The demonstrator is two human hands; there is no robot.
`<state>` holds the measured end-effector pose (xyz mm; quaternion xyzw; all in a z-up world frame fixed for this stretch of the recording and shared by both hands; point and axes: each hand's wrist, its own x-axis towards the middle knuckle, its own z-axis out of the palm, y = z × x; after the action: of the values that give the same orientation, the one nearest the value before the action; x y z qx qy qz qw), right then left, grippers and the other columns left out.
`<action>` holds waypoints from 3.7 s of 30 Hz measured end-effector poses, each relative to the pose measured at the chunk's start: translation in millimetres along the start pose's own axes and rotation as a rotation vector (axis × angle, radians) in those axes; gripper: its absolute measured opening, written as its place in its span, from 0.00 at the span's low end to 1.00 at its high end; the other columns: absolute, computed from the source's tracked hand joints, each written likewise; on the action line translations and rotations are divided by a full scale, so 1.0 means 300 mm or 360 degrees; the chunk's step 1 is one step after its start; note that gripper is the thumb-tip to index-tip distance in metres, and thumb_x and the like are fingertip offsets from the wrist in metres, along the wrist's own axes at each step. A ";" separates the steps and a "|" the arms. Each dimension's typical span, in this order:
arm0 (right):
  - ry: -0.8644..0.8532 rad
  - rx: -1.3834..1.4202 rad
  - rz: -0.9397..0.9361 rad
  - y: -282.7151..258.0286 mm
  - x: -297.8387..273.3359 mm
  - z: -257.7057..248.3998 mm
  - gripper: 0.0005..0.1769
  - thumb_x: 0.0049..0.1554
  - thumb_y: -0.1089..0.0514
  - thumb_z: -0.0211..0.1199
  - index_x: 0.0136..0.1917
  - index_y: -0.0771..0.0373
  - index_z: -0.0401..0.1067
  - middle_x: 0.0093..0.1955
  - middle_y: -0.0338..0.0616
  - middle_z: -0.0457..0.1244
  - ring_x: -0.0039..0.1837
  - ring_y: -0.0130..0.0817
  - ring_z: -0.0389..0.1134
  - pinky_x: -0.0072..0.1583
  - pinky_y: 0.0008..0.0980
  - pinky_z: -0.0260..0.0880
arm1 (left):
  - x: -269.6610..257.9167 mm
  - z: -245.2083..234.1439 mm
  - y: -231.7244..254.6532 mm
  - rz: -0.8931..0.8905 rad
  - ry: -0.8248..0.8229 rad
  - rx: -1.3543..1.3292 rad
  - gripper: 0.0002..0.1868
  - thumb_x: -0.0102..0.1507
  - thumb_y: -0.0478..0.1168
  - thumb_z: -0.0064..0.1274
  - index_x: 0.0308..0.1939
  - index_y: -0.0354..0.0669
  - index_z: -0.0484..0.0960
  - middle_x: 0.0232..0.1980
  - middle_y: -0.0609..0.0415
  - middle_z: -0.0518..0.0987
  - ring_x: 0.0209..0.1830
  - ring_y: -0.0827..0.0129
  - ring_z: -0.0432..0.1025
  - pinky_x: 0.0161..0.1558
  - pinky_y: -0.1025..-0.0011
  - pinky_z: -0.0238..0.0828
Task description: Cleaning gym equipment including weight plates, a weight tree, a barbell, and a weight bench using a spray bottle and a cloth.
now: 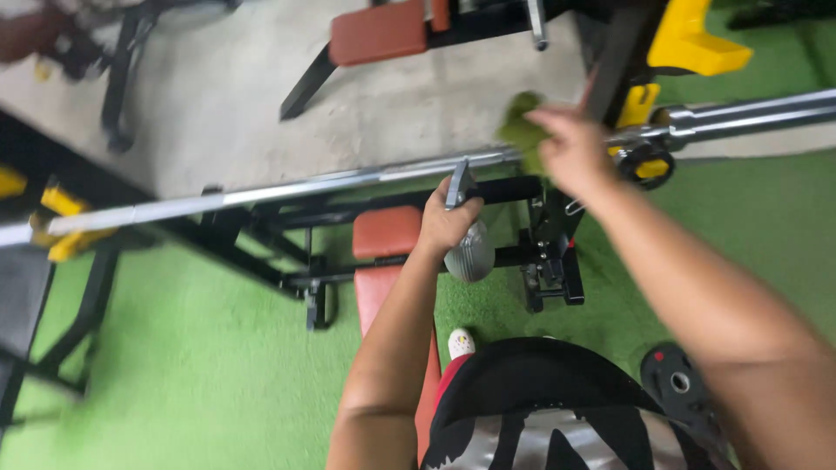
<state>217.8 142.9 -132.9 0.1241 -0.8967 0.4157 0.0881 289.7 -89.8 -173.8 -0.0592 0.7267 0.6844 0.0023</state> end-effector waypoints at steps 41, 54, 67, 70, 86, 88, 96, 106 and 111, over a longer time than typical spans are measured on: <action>-0.0031 0.0010 -0.0020 -0.093 -0.062 0.135 0.29 0.57 0.67 0.53 0.69 0.47 0.71 0.79 0.41 0.58 0.73 0.44 0.65 0.68 0.39 0.70 | -0.037 -0.036 0.028 0.0001 0.0047 0.0177 0.24 0.55 0.40 0.60 0.56 0.42 0.81 0.40 0.57 0.82 0.38 0.75 0.74 0.44 0.73 0.74; -0.0360 -0.0406 -0.0937 -0.104 0.000 0.331 0.29 0.55 0.64 0.61 0.70 0.49 0.73 0.77 0.51 0.58 0.77 0.54 0.55 0.77 0.50 0.50 | -0.216 0.001 -0.111 0.0028 0.0510 0.0110 0.25 0.55 0.40 0.60 0.57 0.39 0.80 0.40 0.58 0.82 0.36 0.76 0.73 0.43 0.73 0.74; -0.0407 -0.0448 -0.0713 0.176 -0.062 -0.081 0.29 0.57 0.69 0.57 0.68 0.49 0.74 0.79 0.43 0.58 0.77 0.45 0.59 0.66 0.39 0.69 | -0.263 -0.031 -0.080 0.0066 0.0614 0.0062 0.27 0.55 0.39 0.59 0.59 0.42 0.80 0.32 0.61 0.75 0.29 0.78 0.67 0.35 0.74 0.69; -0.0283 -0.0490 -0.0636 0.208 -0.073 -0.080 0.27 0.58 0.67 0.59 0.69 0.48 0.74 0.79 0.43 0.60 0.76 0.43 0.62 0.69 0.40 0.69 | -0.192 -0.048 -0.120 0.0088 0.0549 0.0091 0.26 0.55 0.39 0.60 0.58 0.42 0.81 0.33 0.60 0.75 0.30 0.78 0.67 0.36 0.74 0.70; -0.0387 -0.0443 -0.1007 -0.580 0.104 0.755 0.26 0.55 0.57 0.63 0.68 0.54 0.72 0.63 0.52 0.66 0.63 0.53 0.68 0.63 0.53 0.65 | -0.160 -0.564 -0.148 0.0199 0.0877 0.0220 0.28 0.53 0.40 0.63 0.58 0.41 0.78 0.45 0.57 0.83 0.40 0.73 0.76 0.46 0.73 0.75; -0.0482 -0.0517 -0.0849 -0.616 0.143 0.790 0.23 0.60 0.52 0.61 0.67 0.54 0.71 0.60 0.52 0.67 0.61 0.53 0.68 0.61 0.53 0.66 | -0.175 -0.607 -0.146 0.0206 0.0855 0.0242 0.26 0.54 0.39 0.63 0.57 0.40 0.79 0.44 0.56 0.83 0.40 0.73 0.76 0.46 0.73 0.75; -0.0423 -0.0540 -0.0911 -0.347 0.110 0.626 0.26 0.60 0.51 0.63 0.69 0.60 0.70 0.63 0.52 0.67 0.59 0.54 0.69 0.59 0.49 0.70 | -0.157 -0.590 -0.078 0.0033 0.0496 0.0156 0.24 0.55 0.39 0.61 0.56 0.43 0.81 0.42 0.59 0.83 0.35 0.76 0.74 0.42 0.73 0.74; -0.0230 -0.0566 -0.0687 -0.288 0.038 0.546 0.27 0.59 0.60 0.62 0.72 0.53 0.71 0.70 0.51 0.64 0.67 0.54 0.67 0.67 0.47 0.66 | -0.081 -0.610 -0.087 0.0096 0.0442 0.0171 0.22 0.56 0.39 0.62 0.54 0.42 0.81 0.39 0.56 0.82 0.38 0.73 0.76 0.45 0.71 0.75; -0.0325 -0.0504 -0.1194 -0.591 0.091 0.834 0.32 0.54 0.63 0.60 0.71 0.48 0.72 0.73 0.52 0.62 0.69 0.53 0.65 0.70 0.49 0.63 | -0.127 -0.768 -0.077 -0.0067 0.0789 0.0148 0.26 0.54 0.41 0.62 0.56 0.42 0.80 0.35 0.54 0.81 0.33 0.70 0.74 0.40 0.69 0.75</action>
<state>230.3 -163.8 -157.4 0.4675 -0.8463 0.1975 0.1621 347.6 -317.2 -178.8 -0.2402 0.7343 0.6147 -0.1589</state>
